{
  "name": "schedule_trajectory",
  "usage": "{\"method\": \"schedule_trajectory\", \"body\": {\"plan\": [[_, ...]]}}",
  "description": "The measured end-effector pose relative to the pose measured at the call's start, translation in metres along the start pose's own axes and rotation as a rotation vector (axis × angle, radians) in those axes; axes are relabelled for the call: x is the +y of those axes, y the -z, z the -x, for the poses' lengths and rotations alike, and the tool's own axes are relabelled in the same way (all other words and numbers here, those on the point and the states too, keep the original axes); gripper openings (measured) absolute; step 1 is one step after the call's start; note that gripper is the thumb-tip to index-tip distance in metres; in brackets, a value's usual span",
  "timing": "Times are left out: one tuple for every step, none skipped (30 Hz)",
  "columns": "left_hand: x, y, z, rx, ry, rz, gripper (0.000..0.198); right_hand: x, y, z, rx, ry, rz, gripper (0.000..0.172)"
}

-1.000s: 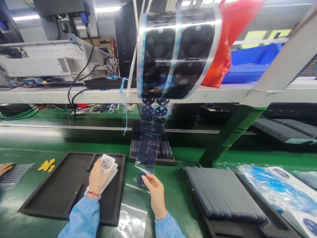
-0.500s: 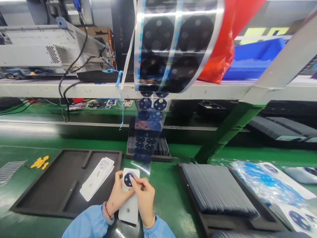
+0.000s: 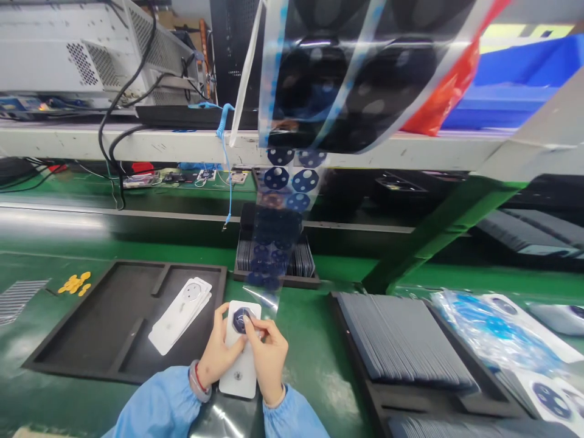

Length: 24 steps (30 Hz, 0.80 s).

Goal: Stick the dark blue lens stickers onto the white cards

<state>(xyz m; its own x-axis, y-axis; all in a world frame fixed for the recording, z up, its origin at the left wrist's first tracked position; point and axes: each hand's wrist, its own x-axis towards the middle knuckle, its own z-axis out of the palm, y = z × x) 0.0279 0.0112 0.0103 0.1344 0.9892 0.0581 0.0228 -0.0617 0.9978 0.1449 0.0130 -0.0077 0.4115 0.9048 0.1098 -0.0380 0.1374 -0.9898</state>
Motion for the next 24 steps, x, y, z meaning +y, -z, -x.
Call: {"method": "schedule_trajectory", "body": {"plan": [[0.0005, 0.0000, -0.0001, 0.003, -0.004, 0.002, 0.062, -0.0007, -0.0001, 0.0002, 0.001, -0.002, -0.001, 0.029], [0.0010, 0.0000, -0.0003, 0.003, -0.009, 0.004, 0.063, -0.0014, -0.0004, 0.0004, 0.003, -0.001, -0.001, 0.030], [0.0014, 0.0000, -0.0005, 0.003, -0.014, 0.006, 0.063, -0.0021, -0.0007, 0.0004, 0.003, 0.002, 0.000, 0.030], [0.0018, -0.0002, -0.0006, 0.004, -0.017, 0.006, 0.063, -0.0026, -0.0010, 0.0003, 0.005, 0.006, 0.002, 0.031], [0.0020, -0.0004, -0.0007, 0.005, -0.018, 0.004, 0.063, -0.0029, -0.0013, 0.0002, 0.007, 0.007, 0.004, 0.031], [0.0021, -0.0006, -0.0006, 0.010, -0.018, 0.001, 0.062, -0.0030, -0.0016, 0.0000, 0.008, 0.009, 0.006, 0.031], [0.0021, -0.0008, -0.0005, 0.014, -0.017, -0.001, 0.062, -0.0030, -0.0019, -0.0002, 0.010, 0.010, 0.008, 0.030], [0.0020, -0.0010, -0.0004, 0.019, -0.016, -0.002, 0.062, -0.0028, -0.0021, -0.0004, 0.010, 0.010, 0.008, 0.030], [0.0019, -0.0012, -0.0003, 0.021, -0.016, -0.002, 0.062, -0.0024, -0.0022, -0.0006, 0.009, 0.009, 0.006, 0.030], [0.0018, -0.0012, -0.0002, 0.020, -0.015, -0.002, 0.062, -0.0020, -0.0023, -0.0008, 0.008, 0.009, 0.002, 0.030], [0.0018, -0.0013, -0.0001, 0.015, -0.013, -0.002, 0.062, -0.0015, -0.0022, -0.0009, 0.009, 0.010, -0.003, 0.031], [0.0018, -0.0012, -0.0002, 0.011, -0.010, -0.002, 0.062, -0.0011, -0.0021, -0.0010, 0.009, 0.011, -0.006, 0.031], [0.0017, -0.0011, -0.0002, 0.005, -0.007, -0.001, 0.062, -0.0008, -0.0020, -0.0011, 0.009, 0.011, -0.007, 0.032], [0.0017, -0.0010, -0.0003, 0.003, -0.004, 0.001, 0.062, -0.0006, -0.0018, -0.0010, 0.009, 0.012, -0.005, 0.032], [0.0015, -0.0008, -0.0003, 0.002, -0.003, 0.005, 0.062, -0.0006, -0.0017, -0.0010, 0.012, 0.014, 0.000, 0.033], [0.0012, -0.0006, -0.0004, 0.001, -0.004, 0.010, 0.062, -0.0008, -0.0017, -0.0008, 0.012, 0.016, 0.003, 0.033], [0.0008, -0.0005, -0.0004, -0.001, -0.007, 0.016, 0.062, -0.0011, -0.0017, -0.0007, 0.013, 0.017, 0.004, 0.034], [0.0004, -0.0003, -0.0004, -0.005, -0.009, 0.024, 0.062, -0.0014, -0.0018, -0.0005, 0.014, 0.019, 0.002, 0.035], [-0.0001, -0.0001, -0.0005, -0.009, -0.010, 0.030, 0.062, -0.0018, -0.0020, -0.0003, 0.015, 0.020, 0.000, 0.035], [-0.0004, 0.0000, -0.0005, -0.012, -0.009, 0.035, 0.062, -0.0022, -0.0022, -0.0001, 0.015, 0.020, -0.003, 0.036], [-0.0006, 0.0001, -0.0006, -0.016, -0.007, 0.039, 0.062, -0.0025, -0.0024, 0.0002, 0.018, 0.021, -0.005, 0.035], [-0.0007, 0.0002, -0.0006, -0.017, -0.006, 0.040, 0.062, -0.0027, -0.0026, 0.0004, 0.020, 0.021, -0.006, 0.035], [-0.0005, 0.0003, -0.0007, -0.017, -0.005, 0.041, 0.062, -0.0028, -0.0028, 0.0008, 0.022, 0.020, -0.008, 0.034], [-0.0003, 0.0004, -0.0008, -0.019, -0.006, 0.043, 0.062, -0.0029, -0.0029, 0.0011, 0.024, 0.018, -0.011, 0.034]]}}
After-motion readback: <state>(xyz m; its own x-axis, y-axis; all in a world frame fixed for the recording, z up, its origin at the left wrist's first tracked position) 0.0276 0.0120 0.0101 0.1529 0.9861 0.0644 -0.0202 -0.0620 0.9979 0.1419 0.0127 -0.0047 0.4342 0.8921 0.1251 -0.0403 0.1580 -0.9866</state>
